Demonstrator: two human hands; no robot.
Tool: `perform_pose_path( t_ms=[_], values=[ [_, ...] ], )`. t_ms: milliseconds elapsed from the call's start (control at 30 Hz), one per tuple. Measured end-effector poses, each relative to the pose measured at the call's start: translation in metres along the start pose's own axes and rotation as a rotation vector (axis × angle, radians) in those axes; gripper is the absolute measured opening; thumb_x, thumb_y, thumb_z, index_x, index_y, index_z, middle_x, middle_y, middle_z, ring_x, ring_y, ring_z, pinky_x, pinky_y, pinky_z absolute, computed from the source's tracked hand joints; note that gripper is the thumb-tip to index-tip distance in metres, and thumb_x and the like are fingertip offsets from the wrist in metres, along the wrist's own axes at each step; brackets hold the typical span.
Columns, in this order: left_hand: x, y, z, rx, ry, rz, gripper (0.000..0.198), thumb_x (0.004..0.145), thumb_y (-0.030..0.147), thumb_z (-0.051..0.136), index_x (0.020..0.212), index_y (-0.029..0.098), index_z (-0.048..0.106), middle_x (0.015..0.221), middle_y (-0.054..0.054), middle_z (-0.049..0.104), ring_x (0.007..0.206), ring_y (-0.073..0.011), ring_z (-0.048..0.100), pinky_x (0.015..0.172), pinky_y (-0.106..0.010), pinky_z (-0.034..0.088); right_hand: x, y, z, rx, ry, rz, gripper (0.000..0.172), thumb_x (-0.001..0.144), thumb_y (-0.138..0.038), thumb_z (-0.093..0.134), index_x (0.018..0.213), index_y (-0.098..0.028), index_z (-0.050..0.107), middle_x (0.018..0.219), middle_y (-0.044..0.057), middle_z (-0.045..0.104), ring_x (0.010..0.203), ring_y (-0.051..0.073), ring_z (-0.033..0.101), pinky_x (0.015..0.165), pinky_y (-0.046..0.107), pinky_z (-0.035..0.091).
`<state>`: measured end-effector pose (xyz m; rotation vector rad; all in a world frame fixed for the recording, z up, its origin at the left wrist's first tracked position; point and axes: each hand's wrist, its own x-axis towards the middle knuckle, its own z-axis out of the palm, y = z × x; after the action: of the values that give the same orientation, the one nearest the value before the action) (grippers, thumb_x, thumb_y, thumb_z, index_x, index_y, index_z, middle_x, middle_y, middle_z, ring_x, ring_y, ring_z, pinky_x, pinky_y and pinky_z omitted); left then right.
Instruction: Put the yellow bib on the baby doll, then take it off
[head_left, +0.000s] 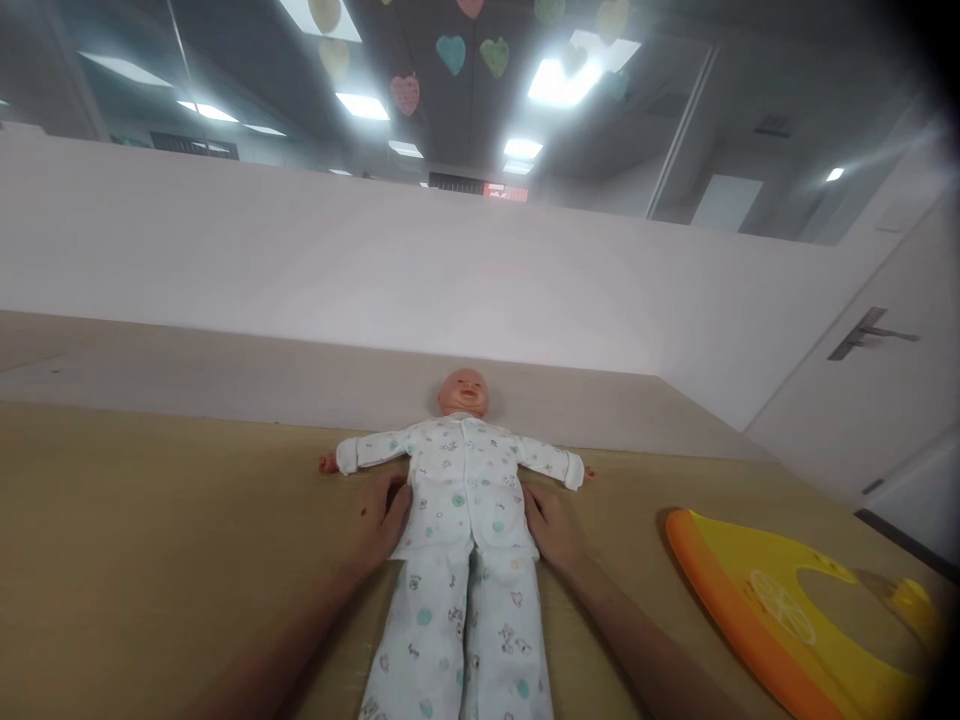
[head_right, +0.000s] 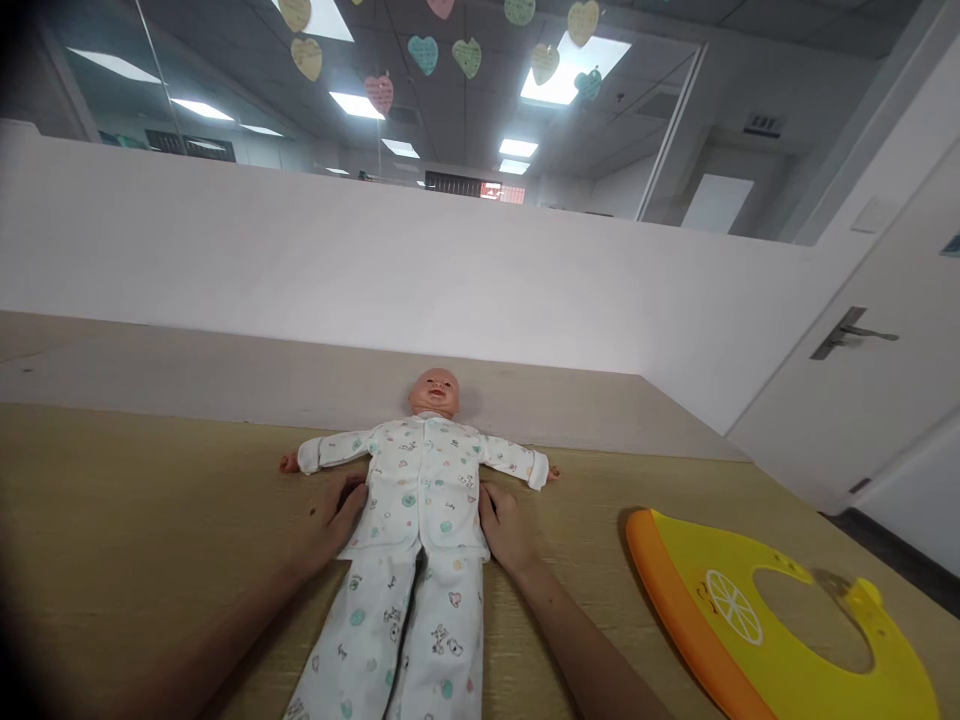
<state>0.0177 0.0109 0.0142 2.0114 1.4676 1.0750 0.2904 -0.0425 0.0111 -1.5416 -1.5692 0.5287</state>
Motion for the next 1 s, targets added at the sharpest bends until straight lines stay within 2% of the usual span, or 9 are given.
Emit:
perform_pose_path(
  t_ms=[300, 500, 700, 1000],
  values=[
    [0.0006, 0.0056, -0.0027, 0.035, -0.029, -0.001, 0.031, 0.090, 0.039, 0.037, 0.098, 0.020, 0.060, 0.101, -0.005, 0.066, 0.099, -0.0214, 0.059, 0.094, -0.038, 0.043, -0.0001, 0.0003, -0.0010, -0.011, 0.002, -0.020, 0.038, 0.094, -0.038, 0.032, 0.081, -0.017, 0.061, 0.084, 0.006, 0.067, 0.078, 0.020, 0.060, 0.070, 0.027, 0.040],
    [0.0019, 0.0039, -0.0025, 0.061, -0.029, 0.077, 0.030, 0.091, 0.038, 0.036, 0.092, 0.021, 0.061, 0.095, -0.004, 0.067, 0.095, -0.0216, 0.060, 0.090, -0.037, 0.045, 0.0016, 0.0015, 0.0002, 0.016, 0.000, -0.041, 0.038, 0.094, -0.038, 0.032, 0.082, -0.016, 0.061, 0.086, 0.007, 0.067, 0.082, 0.021, 0.061, 0.072, 0.028, 0.041],
    [0.0027, -0.0031, 0.0004, 0.085, -0.021, 0.104, 0.031, 0.092, 0.038, 0.037, 0.093, 0.022, 0.063, 0.098, -0.003, 0.068, 0.095, -0.0203, 0.061, 0.090, -0.034, 0.045, 0.0021, 0.0022, -0.0005, -0.002, 0.001, -0.043, 0.037, 0.094, -0.037, 0.032, 0.081, -0.017, 0.060, 0.084, 0.007, 0.066, 0.080, 0.021, 0.060, 0.071, 0.028, 0.041],
    [0.0030, -0.0001, 0.0001, 0.095, -0.023, 0.092, 0.032, 0.091, 0.038, 0.037, 0.092, 0.021, 0.065, 0.100, -0.004, 0.069, 0.097, -0.0205, 0.061, 0.091, -0.034, 0.045, 0.0027, 0.0049, 0.0002, -0.008, -0.013, -0.033, 0.037, 0.094, -0.038, 0.031, 0.080, -0.017, 0.059, 0.083, 0.007, 0.065, 0.081, 0.021, 0.060, 0.072, 0.029, 0.040]
  ],
)
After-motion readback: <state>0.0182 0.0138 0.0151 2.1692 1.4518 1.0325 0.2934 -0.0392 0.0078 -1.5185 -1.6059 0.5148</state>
